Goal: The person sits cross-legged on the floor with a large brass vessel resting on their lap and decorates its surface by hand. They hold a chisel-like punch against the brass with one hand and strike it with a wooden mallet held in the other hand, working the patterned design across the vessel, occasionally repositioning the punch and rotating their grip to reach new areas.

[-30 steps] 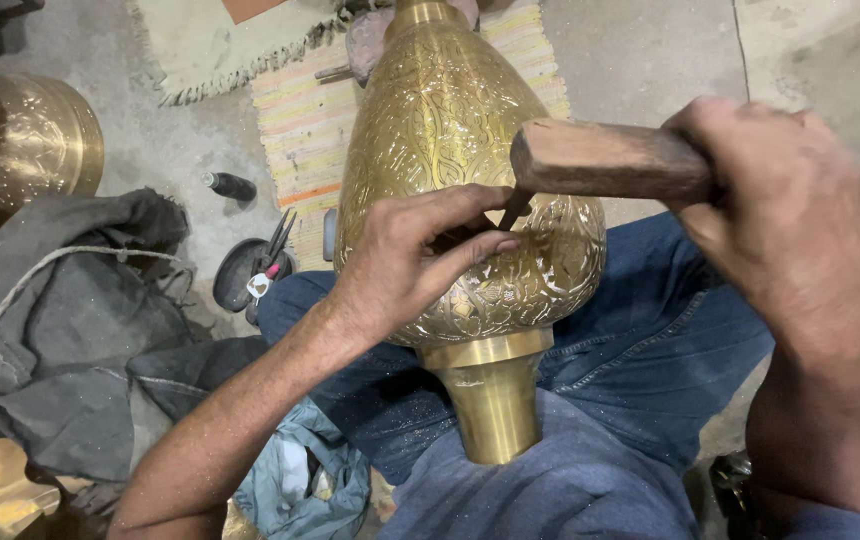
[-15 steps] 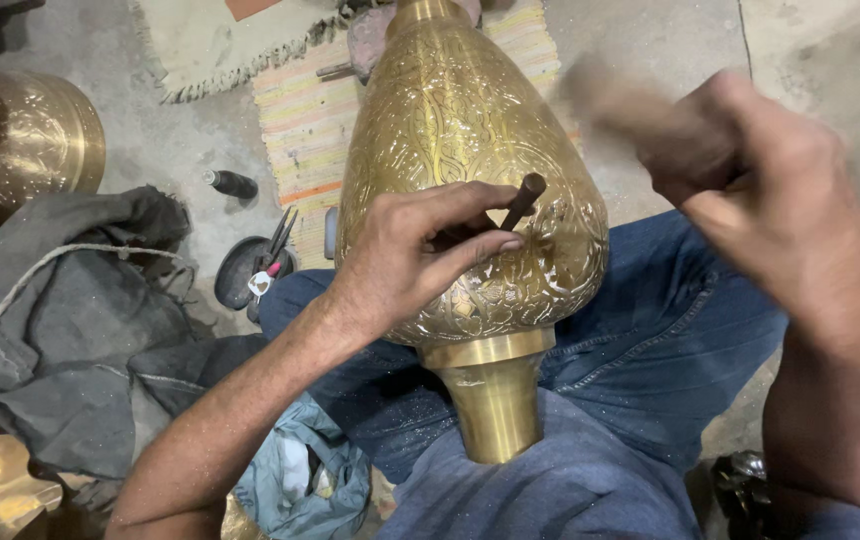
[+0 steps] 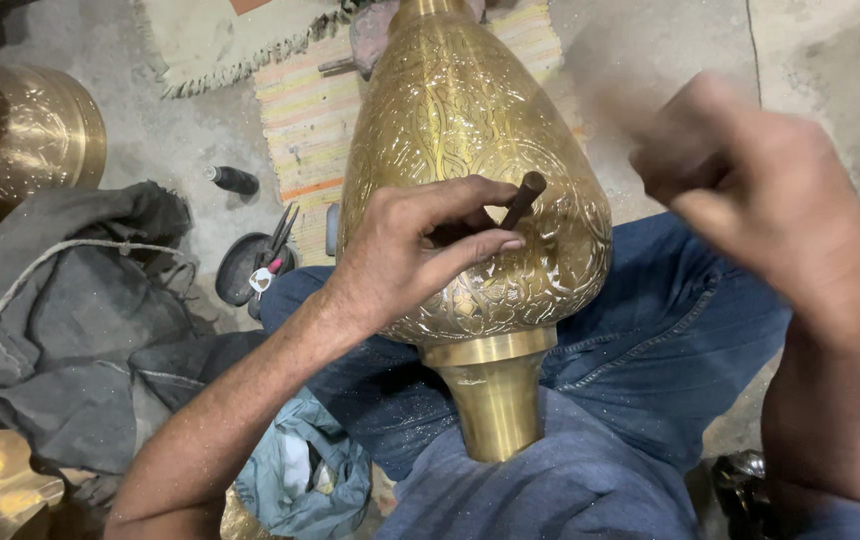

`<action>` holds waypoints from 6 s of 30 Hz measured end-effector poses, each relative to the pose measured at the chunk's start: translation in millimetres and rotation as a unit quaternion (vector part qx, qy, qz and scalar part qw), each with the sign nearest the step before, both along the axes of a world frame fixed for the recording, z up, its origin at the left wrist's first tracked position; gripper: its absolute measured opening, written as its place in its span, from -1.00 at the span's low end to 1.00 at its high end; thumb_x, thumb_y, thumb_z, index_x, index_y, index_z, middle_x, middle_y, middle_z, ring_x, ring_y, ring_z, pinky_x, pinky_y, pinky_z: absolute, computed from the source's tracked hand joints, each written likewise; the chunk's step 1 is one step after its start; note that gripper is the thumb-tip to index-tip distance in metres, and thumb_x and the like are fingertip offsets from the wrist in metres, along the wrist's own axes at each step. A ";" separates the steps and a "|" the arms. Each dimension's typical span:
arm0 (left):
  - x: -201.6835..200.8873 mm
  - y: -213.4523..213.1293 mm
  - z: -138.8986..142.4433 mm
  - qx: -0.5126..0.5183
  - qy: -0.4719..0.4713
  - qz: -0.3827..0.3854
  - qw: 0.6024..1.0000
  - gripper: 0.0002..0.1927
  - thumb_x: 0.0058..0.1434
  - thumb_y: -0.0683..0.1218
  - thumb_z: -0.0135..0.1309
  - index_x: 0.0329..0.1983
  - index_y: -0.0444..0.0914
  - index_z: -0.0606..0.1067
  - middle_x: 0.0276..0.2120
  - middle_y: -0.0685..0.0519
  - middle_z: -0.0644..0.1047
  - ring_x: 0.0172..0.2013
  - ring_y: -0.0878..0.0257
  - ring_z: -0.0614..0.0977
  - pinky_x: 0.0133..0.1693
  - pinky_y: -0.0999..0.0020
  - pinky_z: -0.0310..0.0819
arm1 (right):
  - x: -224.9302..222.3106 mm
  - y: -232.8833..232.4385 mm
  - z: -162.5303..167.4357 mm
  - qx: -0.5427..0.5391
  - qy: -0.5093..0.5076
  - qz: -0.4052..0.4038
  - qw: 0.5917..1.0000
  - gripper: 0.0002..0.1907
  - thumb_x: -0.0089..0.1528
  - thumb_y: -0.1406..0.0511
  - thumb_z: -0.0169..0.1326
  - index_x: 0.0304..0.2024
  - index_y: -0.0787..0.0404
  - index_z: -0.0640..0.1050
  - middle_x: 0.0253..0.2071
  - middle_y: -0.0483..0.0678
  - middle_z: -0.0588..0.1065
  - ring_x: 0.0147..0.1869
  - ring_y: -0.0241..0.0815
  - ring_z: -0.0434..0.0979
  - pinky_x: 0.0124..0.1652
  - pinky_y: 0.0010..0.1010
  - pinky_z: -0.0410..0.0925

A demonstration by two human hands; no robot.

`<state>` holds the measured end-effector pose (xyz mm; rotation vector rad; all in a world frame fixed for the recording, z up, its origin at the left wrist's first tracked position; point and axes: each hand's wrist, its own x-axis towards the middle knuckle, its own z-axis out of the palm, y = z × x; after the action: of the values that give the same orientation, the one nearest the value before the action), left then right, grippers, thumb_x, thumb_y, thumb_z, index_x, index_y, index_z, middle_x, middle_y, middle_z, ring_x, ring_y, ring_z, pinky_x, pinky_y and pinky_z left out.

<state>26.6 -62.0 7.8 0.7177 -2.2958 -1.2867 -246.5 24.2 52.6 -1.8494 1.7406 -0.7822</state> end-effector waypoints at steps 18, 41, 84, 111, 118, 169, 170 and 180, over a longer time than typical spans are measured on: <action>4.4 -3.1 -13.5 -0.030 0.013 -0.019 0.999 -0.66 0.32 0.00 0.20 0.11 -0.21 0.57 -0.12 0.01 0.71 -0.21 0.28 0.78 -0.17 0.37 0.77 | 4.2 0.4 0.3 0.036 0.023 -0.051 0.998 -0.68 0.23 0.32 0.29 -0.06 0.26 0.45 -0.36 -0.01 0.51 -0.29 -0.11 0.58 -0.26 -0.22 0.41; 6.0 -6.5 -16.9 -0.040 0.023 -0.034 0.998 -0.65 0.31 -0.04 0.21 0.13 -0.23 0.55 -0.06 -0.02 0.69 -0.11 0.22 0.77 -0.04 0.31 0.76 | 8.4 1.4 1.5 -0.037 0.212 -0.019 0.976 -0.65 0.13 0.40 0.33 -0.12 0.32 0.47 -0.36 0.14 0.53 -0.26 0.05 0.61 -0.27 -0.17 0.44; 7.7 -10.0 -12.8 -0.041 0.015 -0.025 0.999 -0.63 0.33 -0.03 0.20 0.16 -0.25 0.55 -0.12 -0.01 0.69 -0.16 0.26 0.78 -0.12 0.36 0.78 | 10.0 7.5 -3.2 -0.042 0.324 -0.009 0.945 -0.64 0.12 0.37 0.36 -0.13 0.30 0.48 -0.40 0.07 0.53 -0.27 0.03 0.62 -0.20 -0.16 0.47; -1.4 1.5 -4.3 -0.009 -0.007 -0.003 1.000 -0.63 0.33 -0.04 0.18 0.15 -0.26 0.55 -0.07 -0.05 0.69 -0.13 0.22 0.79 -0.11 0.33 0.79 | -7.6 5.0 -30.7 -0.114 0.007 -0.099 0.989 -0.63 0.35 0.32 0.32 0.05 0.35 0.45 -0.17 0.10 0.55 -0.14 -0.06 0.63 -0.20 -0.32 0.48; 0.8 0.7 -6.2 -0.050 -0.003 -0.021 0.999 -0.65 0.33 -0.04 0.20 0.12 -0.26 0.56 -0.07 -0.06 0.69 -0.13 0.19 0.78 -0.10 0.31 0.78 | -5.0 7.7 -23.1 -0.057 0.173 -0.056 0.982 -0.69 0.25 0.39 0.30 -0.02 0.28 0.50 -0.29 0.04 0.56 -0.20 -0.07 0.61 -0.16 -0.21 0.46; 0.3 -9.3 -8.0 -0.050 0.015 -0.052 0.997 -0.65 0.33 -0.03 0.21 0.12 -0.25 0.56 -0.04 -0.05 0.68 -0.09 0.20 0.77 -0.05 0.30 0.77 | -3.0 21.4 -31.2 -0.069 0.008 -0.170 0.983 -0.79 0.36 0.33 0.27 -0.10 0.31 0.50 -0.38 0.05 0.52 -0.40 -0.14 0.58 -0.43 -0.37 0.41; 1.1 -8.9 -7.6 -0.034 0.021 -0.054 0.998 -0.64 0.32 -0.03 0.20 0.13 -0.25 0.56 -0.04 -0.04 0.68 -0.09 0.21 0.77 -0.06 0.31 0.77 | -2.5 22.6 -31.2 -0.089 0.048 -0.157 0.982 -0.79 0.39 0.34 0.27 -0.09 0.35 0.51 -0.37 0.09 0.52 -0.39 -0.11 0.58 -0.43 -0.36 0.41; 2.2 -13.7 -7.2 -0.031 0.014 -0.064 0.997 -0.64 0.32 -0.03 0.20 0.13 -0.24 0.56 -0.07 -0.02 0.70 -0.09 0.20 0.77 -0.04 0.26 0.75 | -1.2 31.6 -31.1 -0.103 0.023 -0.135 0.985 -0.79 0.41 0.37 0.26 -0.03 0.30 0.48 -0.20 0.01 0.53 -0.16 -0.22 0.61 -0.22 -0.41 0.46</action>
<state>28.9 -75.7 0.6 0.5369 -2.3807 -1.2659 -247.6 55.8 21.5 -1.7940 2.0346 -1.0672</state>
